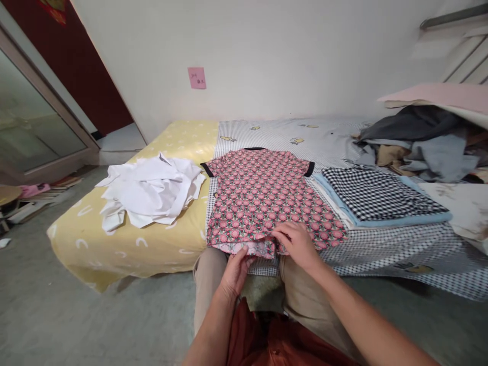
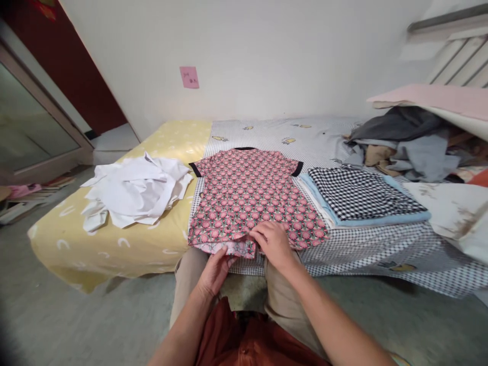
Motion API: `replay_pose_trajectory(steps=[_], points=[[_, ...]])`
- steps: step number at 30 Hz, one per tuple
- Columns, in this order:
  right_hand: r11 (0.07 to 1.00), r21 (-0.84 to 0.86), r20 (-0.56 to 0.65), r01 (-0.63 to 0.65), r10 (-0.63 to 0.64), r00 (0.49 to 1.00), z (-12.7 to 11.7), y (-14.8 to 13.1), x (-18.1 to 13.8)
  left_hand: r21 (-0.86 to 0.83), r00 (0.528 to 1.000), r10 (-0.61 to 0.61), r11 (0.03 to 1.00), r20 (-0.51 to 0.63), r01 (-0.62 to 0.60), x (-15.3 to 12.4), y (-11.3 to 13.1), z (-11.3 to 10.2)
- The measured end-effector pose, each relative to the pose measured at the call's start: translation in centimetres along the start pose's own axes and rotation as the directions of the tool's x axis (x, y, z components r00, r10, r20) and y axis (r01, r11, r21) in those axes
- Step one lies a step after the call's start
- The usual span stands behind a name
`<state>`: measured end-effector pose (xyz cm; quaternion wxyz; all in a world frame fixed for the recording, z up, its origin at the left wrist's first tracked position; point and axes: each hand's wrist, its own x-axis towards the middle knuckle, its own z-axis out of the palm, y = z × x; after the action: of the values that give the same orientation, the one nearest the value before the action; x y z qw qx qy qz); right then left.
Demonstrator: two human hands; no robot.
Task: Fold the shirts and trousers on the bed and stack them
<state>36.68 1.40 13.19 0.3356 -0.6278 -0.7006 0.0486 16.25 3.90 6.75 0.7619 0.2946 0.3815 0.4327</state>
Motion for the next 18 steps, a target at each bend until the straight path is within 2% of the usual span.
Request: replay_pose_trajectory(steps=[7, 11, 14, 18], points=[[0.997, -0.028, 0.179, 0.070, -0.064, 0.982, 0.7, 0.7, -1.2, -0.075, 0.996, -0.007, 0.997, 0.090, 0.014, -0.1, 0.2, 0.1], [0.998, 0.013, 0.229, 0.053, -0.055, 0.972, 0.7, 1.0, -2.0, -0.124, 0.993, -0.014, 0.992, 0.119, 0.029, 0.1, -0.1, -0.2], [0.993, 0.101, 0.153, -0.061, 0.045, 0.987, -0.3, 1.3, -2.5, -0.152, 0.988, -0.034, 0.987, 0.151, 0.057, 0.3, -0.2, -0.4], [0.960, 0.191, -0.073, -0.207, 0.224, 0.972, -1.6, 1.4, -4.4, -0.175, 0.976, -0.064, 0.979, 0.207, 0.101, 0.5, 0.2, -0.3]])
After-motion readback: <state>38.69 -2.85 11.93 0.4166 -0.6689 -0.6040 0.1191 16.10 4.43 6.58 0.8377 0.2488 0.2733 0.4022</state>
